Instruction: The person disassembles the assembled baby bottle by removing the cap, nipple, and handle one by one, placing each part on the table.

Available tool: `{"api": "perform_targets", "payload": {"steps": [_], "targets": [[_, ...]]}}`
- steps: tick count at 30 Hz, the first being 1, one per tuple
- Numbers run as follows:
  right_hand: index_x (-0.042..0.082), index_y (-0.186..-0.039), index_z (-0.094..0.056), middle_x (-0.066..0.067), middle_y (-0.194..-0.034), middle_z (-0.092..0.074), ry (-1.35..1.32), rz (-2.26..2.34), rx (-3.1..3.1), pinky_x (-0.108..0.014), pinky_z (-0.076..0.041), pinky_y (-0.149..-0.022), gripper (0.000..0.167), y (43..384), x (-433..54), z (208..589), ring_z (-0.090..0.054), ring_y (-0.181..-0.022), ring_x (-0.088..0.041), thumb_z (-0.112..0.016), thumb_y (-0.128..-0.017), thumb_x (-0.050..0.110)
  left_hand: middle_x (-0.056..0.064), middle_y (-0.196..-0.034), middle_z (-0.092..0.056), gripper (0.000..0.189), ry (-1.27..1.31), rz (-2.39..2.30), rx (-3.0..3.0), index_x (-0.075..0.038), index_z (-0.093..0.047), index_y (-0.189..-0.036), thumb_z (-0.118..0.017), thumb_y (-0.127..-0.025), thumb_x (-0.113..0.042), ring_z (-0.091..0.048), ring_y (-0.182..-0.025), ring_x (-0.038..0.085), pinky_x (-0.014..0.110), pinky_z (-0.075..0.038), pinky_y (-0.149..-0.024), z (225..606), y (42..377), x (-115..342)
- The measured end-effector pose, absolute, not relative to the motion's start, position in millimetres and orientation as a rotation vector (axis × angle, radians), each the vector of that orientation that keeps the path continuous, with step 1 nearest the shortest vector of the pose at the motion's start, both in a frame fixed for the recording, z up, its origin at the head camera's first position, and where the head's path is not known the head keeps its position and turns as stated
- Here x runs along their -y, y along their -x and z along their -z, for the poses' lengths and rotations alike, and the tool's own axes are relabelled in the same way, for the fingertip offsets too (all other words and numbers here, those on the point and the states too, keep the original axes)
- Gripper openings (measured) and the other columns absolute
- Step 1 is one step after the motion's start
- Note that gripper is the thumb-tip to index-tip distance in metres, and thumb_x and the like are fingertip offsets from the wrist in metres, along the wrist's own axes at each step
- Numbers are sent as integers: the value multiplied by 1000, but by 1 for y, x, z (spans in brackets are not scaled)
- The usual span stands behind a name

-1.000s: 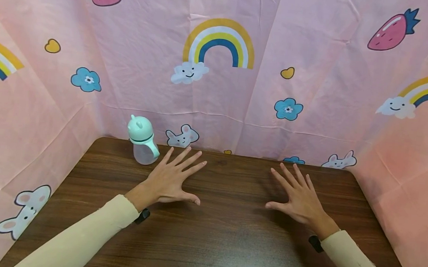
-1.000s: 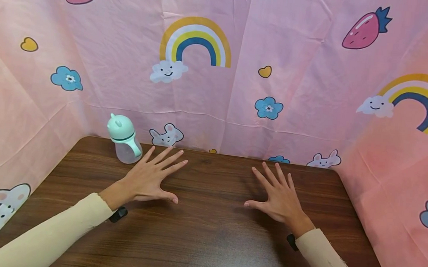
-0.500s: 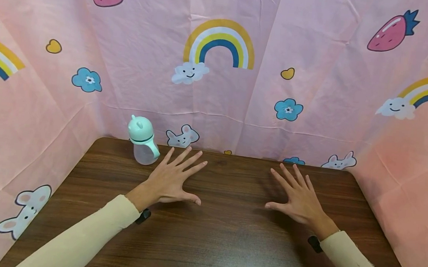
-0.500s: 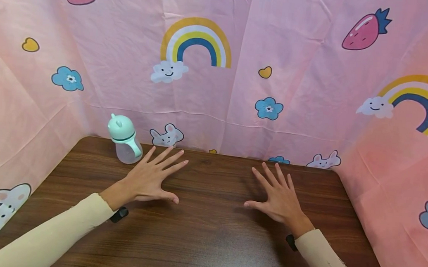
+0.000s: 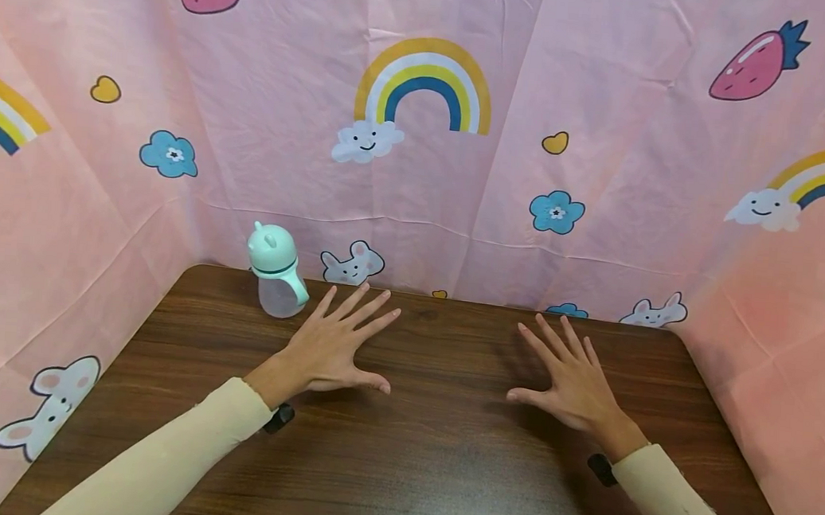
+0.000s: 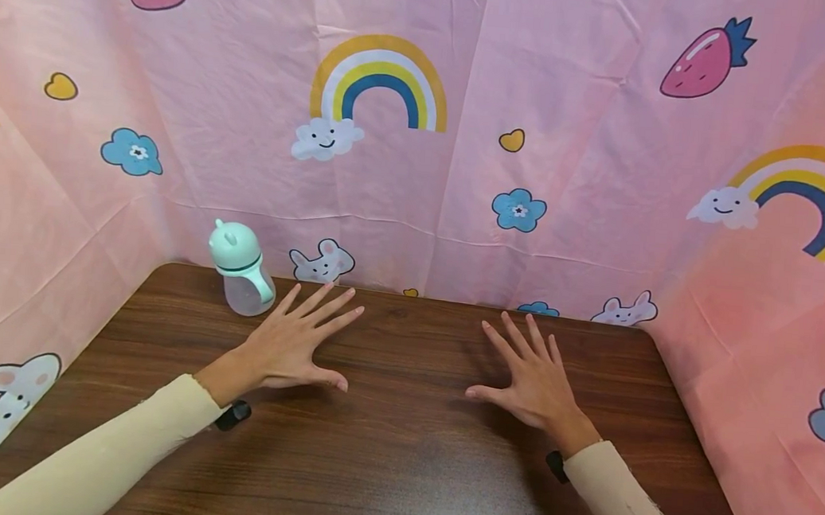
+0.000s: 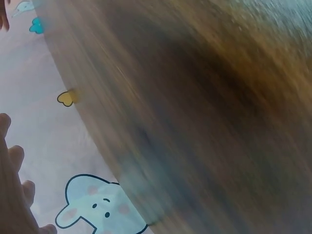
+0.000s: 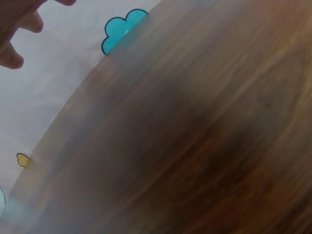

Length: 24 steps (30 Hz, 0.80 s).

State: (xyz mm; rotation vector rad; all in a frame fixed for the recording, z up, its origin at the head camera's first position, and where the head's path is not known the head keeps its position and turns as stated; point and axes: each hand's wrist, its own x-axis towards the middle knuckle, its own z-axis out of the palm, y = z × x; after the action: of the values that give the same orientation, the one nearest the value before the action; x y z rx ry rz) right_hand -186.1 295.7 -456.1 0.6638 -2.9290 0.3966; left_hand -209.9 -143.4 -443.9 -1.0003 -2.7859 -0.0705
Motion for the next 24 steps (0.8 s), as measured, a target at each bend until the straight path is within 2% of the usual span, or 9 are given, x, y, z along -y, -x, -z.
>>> {"api": "perform_targets", "payload": {"steps": [3,9,15,20,24], "targets": [[33,-177,-26,-7,-184,-17,-655,-430,2929,-82,-11,-122,108,187,-293,456,-2,-168,-44,-76,-89,73,3,-184,-17,119,991,123,2797,-27,-25,-177,-56,-85,-96,-9,-169,34,74,-15,-127,445,209,142],[31,-177,-27,-10,-183,-21,-646,-536,2914,-85,-13,-120,109,188,-287,457,-3,-168,-45,-80,-89,68,2,-184,-13,117,975,265,2804,-28,-22,-178,-51,-88,-96,-7,-169,32,73,-13,-128,448,209,139],[23,-176,-30,-15,-180,-26,-652,-683,2879,-87,-14,-117,108,191,-279,456,-5,-167,-46,-82,-91,63,3,-184,-18,110,944,440,2802,-25,-24,-178,-56,-93,-89,-9,-169,31,71,-12,-129,450,207,137],[21,-176,-30,-14,-180,-27,-666,-835,2854,-88,-16,-116,107,194,-270,455,-5,-167,-46,-83,-92,60,6,-181,-26,100,889,538,2801,-18,-31,-176,-64,-99,-74,-12,-169,27,65,-14,-131,448,206,137],[24,-176,-29,-9,-180,-28,-633,-963,2846,-88,-16,-116,107,196,-260,456,-5,-168,-44,-87,-91,55,14,-174,-38,89,850,638,2765,-8,-44,-168,-77,-100,-55,-24,-166,36,66,-23,-128,445,204,138]]}}
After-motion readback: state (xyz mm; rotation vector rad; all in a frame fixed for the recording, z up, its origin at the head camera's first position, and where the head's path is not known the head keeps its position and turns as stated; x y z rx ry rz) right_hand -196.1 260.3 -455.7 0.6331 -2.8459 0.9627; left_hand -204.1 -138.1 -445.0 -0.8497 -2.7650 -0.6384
